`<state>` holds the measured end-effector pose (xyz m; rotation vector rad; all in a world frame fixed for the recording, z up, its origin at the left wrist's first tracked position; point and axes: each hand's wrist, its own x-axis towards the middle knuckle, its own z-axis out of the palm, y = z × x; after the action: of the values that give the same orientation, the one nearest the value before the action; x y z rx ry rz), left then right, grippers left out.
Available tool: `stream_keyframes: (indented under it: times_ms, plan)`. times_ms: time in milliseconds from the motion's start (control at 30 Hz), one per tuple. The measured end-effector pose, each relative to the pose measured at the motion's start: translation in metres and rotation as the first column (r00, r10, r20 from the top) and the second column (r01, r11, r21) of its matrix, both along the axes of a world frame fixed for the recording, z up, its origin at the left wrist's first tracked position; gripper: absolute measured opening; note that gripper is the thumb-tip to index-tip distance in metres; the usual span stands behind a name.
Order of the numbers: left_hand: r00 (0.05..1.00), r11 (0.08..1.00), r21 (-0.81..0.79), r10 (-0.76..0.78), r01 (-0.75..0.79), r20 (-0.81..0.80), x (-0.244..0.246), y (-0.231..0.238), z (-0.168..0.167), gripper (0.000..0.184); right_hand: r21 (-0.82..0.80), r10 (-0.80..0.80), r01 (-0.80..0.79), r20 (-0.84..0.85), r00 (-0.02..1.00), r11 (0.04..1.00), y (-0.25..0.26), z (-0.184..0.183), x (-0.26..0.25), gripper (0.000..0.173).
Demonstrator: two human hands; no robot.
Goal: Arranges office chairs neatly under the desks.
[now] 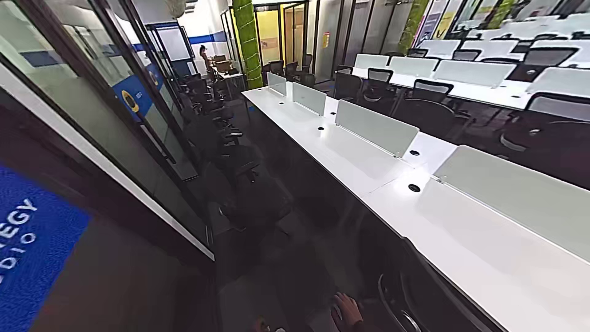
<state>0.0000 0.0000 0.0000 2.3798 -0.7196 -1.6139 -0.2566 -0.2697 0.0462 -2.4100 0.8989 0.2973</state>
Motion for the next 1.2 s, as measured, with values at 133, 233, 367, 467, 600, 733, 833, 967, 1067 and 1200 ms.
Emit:
stream_keyframes:
  times_ms: [133, 233, 367, 467, 600, 733, 833, 967, 1067, 1200]
  plan:
    - [0.985, 0.985, -0.024, 0.171, -0.17, 0.028, 0.058, 0.036, 0.011, 0.051, 0.021, 0.055, -0.054, -0.072, 0.996, 0.998, 0.012, 0.004, 0.057, 0.043]
    - [0.944, 0.945, -0.112, 0.317, -0.306, 0.093, 0.091, 0.057, 0.007, 0.049, 0.041, 0.116, -0.114, -0.04, 0.992, 0.993, 0.026, 0.013, 0.097, 0.043]
    - [0.87, 0.851, -0.286, 0.484, -0.441, 0.096, 0.108, 0.064, 0.016, 0.043, 0.079, 0.231, -0.228, -0.037, 0.972, 0.971, 0.03, 0.011, 0.155, 0.049]
    - [0.818, 0.777, -0.358, 0.572, -0.518, 0.057, 0.108, 0.062, 0.03, 0.037, 0.042, 0.302, -0.305, 0.074, 0.95, 0.951, 0.028, 0.008, 0.196, 0.037]
    - [0.79, 0.738, -0.379, 0.612, -0.558, 0.03, 0.128, 0.059, 0.031, 0.036, 0.043, 0.377, -0.386, 0.131, 0.917, 0.922, 0.014, 0.002, 0.262, 0.03]
    - [0.696, 0.647, -0.348, 0.718, -0.678, -0.023, 0.178, 0.049, 0.023, 0.036, 0.046, 0.432, -0.444, 0.166, 0.887, 0.895, -0.008, -0.002, 0.332, 0.03]
    - [0.617, 0.564, -0.381, 0.786, -0.733, -0.023, 0.222, 0.033, 0.031, 0.036, 0.05, 0.451, -0.467, 0.188, 0.872, 0.883, -0.033, -0.007, 0.385, 0.033]
    - [0.547, 0.491, -0.502, 0.836, -0.712, 0.042, 0.301, 0.003, 0.05, 0.031, 0.018, 0.443, -0.461, 0.243, 0.863, 0.887, -0.071, 0.007, 0.462, 0.032]
    - [0.566, 0.504, -0.616, 0.817, -0.605, 0.112, 0.364, -0.028, 0.072, 0.037, -0.039, 0.479, -0.485, 0.248, 0.842, 0.874, -0.098, 0.024, 0.519, 0.031]
    - [0.569, 0.526, -0.652, 0.804, -0.546, 0.171, 0.434, -0.065, 0.102, 0.037, -0.048, 0.501, -0.501, 0.169, 0.849, 0.864, -0.122, 0.045, 0.573, 0.035]
